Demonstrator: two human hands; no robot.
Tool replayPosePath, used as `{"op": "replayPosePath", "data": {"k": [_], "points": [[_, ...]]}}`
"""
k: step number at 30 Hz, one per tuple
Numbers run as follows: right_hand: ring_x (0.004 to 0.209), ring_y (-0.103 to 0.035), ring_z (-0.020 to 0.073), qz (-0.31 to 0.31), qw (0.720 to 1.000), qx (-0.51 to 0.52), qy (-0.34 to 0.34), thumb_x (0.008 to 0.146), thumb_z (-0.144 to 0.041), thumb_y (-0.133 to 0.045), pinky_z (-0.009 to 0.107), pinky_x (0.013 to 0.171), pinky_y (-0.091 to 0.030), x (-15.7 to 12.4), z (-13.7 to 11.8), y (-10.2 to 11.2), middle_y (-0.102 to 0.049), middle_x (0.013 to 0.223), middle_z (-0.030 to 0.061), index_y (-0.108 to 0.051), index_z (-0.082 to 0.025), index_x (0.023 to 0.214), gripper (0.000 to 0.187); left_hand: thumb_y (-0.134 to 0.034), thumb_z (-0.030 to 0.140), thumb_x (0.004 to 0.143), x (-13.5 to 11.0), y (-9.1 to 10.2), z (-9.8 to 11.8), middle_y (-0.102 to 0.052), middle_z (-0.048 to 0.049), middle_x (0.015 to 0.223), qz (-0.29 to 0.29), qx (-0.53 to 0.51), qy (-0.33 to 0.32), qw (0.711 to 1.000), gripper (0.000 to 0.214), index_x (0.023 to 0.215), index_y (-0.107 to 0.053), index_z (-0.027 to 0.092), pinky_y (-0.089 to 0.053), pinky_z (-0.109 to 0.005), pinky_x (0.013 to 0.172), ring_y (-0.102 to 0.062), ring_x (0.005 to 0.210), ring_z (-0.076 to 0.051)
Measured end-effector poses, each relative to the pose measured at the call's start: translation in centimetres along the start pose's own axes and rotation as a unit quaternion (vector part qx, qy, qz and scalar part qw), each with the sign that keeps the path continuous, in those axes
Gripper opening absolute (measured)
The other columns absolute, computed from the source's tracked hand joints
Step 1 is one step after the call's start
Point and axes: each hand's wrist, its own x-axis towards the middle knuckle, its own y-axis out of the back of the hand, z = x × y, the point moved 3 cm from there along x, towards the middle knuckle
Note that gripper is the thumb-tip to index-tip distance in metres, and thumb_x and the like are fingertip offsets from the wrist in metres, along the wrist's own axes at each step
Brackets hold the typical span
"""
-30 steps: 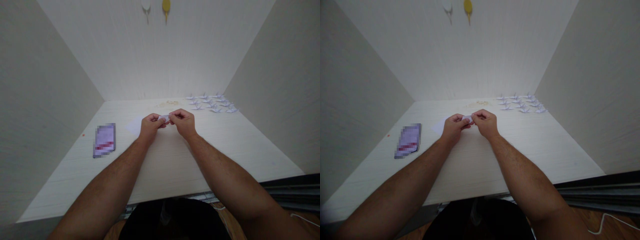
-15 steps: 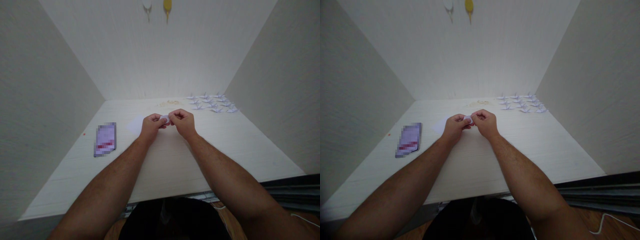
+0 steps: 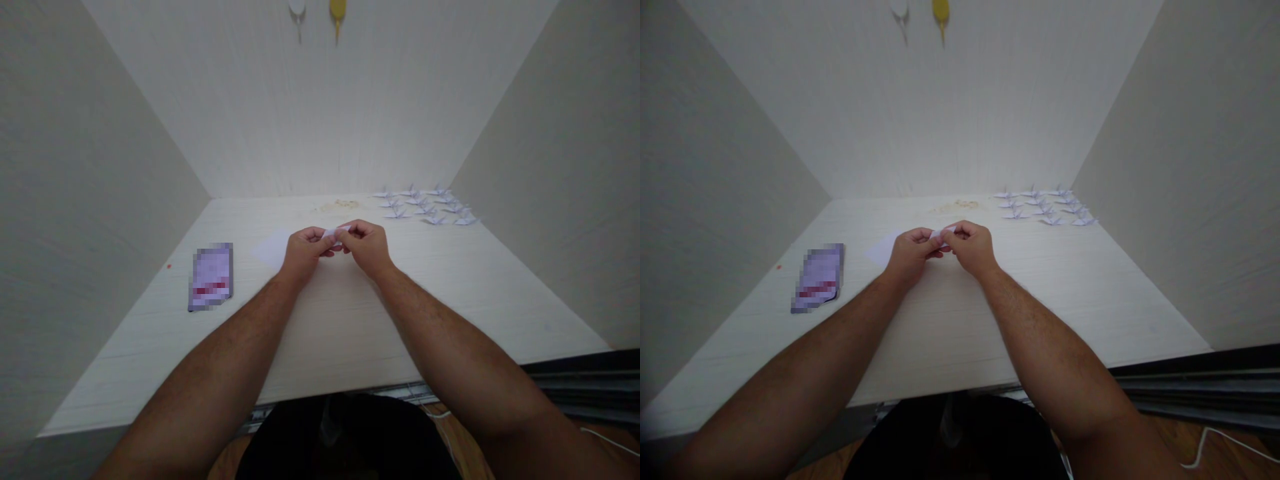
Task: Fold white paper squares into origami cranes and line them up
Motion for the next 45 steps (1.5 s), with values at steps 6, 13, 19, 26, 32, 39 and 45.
{"op": "replayPosePath", "data": {"k": [6,13,19,26,32,39,45], "points": [[0.047,-0.056,0.0108,0.018,0.999,0.026,-0.012,0.071,-0.036,-0.072,0.024,0.047,-0.045,0.08,0.39,0.00,-0.060,0.052,-0.0035,-0.067,-0.020,0.068,0.018,-0.087,0.044,0.066,0.21,0.04,-0.31,-0.073,-0.0050,0.072,0.006,-0.029,0.004,1.000,0.036,0.074,-0.067,0.015,-0.057,-0.028,0.062,-0.075,0.070,-0.020],[0.047,-0.054,0.0100,0.017,0.993,0.101,-0.054,0.066,-0.034,-0.075,0.025,0.050,-0.046,0.09,0.68,-0.19,-0.059,0.050,-0.0044,-0.065,-0.019,0.067,0.018,-0.087,0.038,0.062,0.03,-0.30,-0.06,-0.070,-0.0012,0.067,0.003,-0.062,0.015,0.998,0.034,0.070,-0.063,0.016,-0.055,-0.026,0.061,-0.070,0.063,-0.015],[0.046,-0.053,0.0089,0.019,0.984,0.159,-0.071,0.063,-0.029,-0.076,0.023,0.049,-0.043,-0.03,0.64,-0.39,-0.058,0.048,-0.0048,-0.065,-0.019,0.064,0.015,-0.084,0.036,0.065,-0.19,-0.49,0.26,-0.070,-0.0001,0.068,-0.005,-0.075,0.012,0.997,0.030,0.071,-0.062,0.017,-0.055,-0.027,0.063,-0.067,0.060,-0.013],[0.045,-0.052,0.0088,0.012,0.984,0.162,-0.072,0.065,-0.031,-0.076,0.023,0.049,-0.043,-0.01,0.61,-0.46,-0.058,0.048,-0.0046,-0.064,-0.019,0.064,0.017,-0.085,0.038,0.065,-0.22,-0.57,0.34,-0.069,0.0007,0.067,-0.005,-0.084,0.001,0.996,0.032,0.072,-0.062,0.017,-0.055,-0.027,0.063,-0.066,0.058,-0.012],[0.045,-0.051,0.0089,0.015,0.988,0.144,-0.056,0.067,-0.035,-0.077,0.024,0.047,-0.041,-0.01,0.43,-0.33,-0.058,0.048,-0.0043,-0.061,-0.019,0.062,0.023,-0.087,0.041,0.065,-0.20,-0.45,0.12,-0.074,-0.0052,0.072,-0.022,-0.049,0.014,0.998,0.037,0.079,-0.066,0.014,-0.053,-0.026,0.064,-0.071,0.067,-0.016],[0.047,-0.053,0.0101,-0.005,0.991,0.121,-0.053,0.065,-0.035,-0.080,0.024,0.048,-0.042,-0.12,0.53,-0.64,-0.060,0.051,-0.0042,-0.062,-0.020,0.065,0.024,-0.085,0.039,0.069,-0.14,-0.43,0.12,-0.072,-0.0052,0.067,-0.015,-0.029,0.001,0.999,0.032,0.074,-0.065,0.014,-0.049,-0.025,0.061,-0.067,0.062,-0.014],[0.048,-0.051,0.0096,0.021,0.991,0.121,-0.052,0.067,-0.038,-0.077,0.025,0.051,-0.042,0.08,0.88,-0.32,-0.057,0.050,-0.0047,-0.060,-0.021,0.063,0.025,-0.083,0.033,0.069,-0.09,-0.38,0.01,-0.071,-0.0029,0.066,-0.014,-0.032,-0.008,0.999,0.026,0.074,-0.065,0.015,-0.047,-0.024,0.061,-0.066,0.061,-0.012]]}}
